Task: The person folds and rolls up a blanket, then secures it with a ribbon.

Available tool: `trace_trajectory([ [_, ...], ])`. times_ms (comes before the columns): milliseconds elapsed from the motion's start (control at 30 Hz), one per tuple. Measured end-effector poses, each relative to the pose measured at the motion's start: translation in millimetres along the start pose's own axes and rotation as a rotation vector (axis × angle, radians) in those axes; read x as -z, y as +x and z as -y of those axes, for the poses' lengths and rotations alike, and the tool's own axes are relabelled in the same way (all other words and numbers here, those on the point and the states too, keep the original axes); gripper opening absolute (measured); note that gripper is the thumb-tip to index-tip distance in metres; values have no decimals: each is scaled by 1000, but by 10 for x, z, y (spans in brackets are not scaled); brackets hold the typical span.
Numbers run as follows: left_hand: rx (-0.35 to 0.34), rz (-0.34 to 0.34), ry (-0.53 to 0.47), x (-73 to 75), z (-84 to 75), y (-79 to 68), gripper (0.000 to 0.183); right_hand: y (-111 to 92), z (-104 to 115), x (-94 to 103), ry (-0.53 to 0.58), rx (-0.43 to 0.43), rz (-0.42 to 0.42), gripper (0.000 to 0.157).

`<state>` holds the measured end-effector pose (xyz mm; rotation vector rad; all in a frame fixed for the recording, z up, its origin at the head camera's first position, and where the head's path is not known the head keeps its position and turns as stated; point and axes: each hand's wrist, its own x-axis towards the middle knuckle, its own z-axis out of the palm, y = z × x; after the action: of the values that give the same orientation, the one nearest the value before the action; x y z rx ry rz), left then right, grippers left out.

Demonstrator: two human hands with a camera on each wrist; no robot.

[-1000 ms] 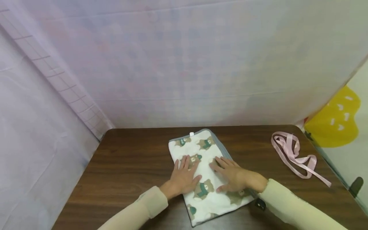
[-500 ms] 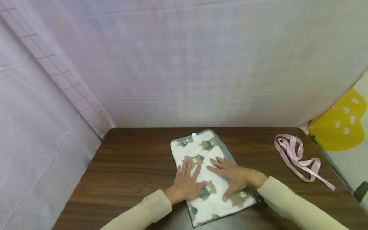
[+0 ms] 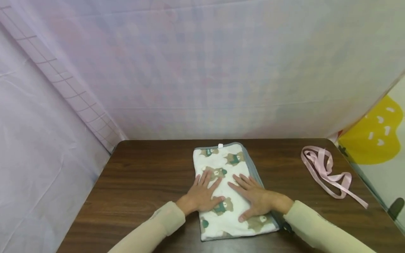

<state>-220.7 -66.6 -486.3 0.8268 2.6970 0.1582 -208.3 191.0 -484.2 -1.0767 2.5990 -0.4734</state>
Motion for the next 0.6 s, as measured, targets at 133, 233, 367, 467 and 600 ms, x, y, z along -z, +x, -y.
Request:
trace_trajectory([
  [133, -47, 1, 53, 44, 90, 77, 73, -6, 80, -20, -13, -52, -15, 115],
  [233, -64, 3, 91, 75, 128, 115, 74, -6, 123, -21, -16, -67, -32, 114],
  [367, -73, 4, 106, 89, 136, 130, 75, -3, 136, -21, -11, -75, -39, 114],
  [467, -78, -8, 106, 73, 137, 128, 75, -8, 133, -28, -14, -80, -41, 113],
  [600, -87, -40, 117, 47, 128, 97, 72, -38, 154, -46, -24, -66, -59, 106],
])
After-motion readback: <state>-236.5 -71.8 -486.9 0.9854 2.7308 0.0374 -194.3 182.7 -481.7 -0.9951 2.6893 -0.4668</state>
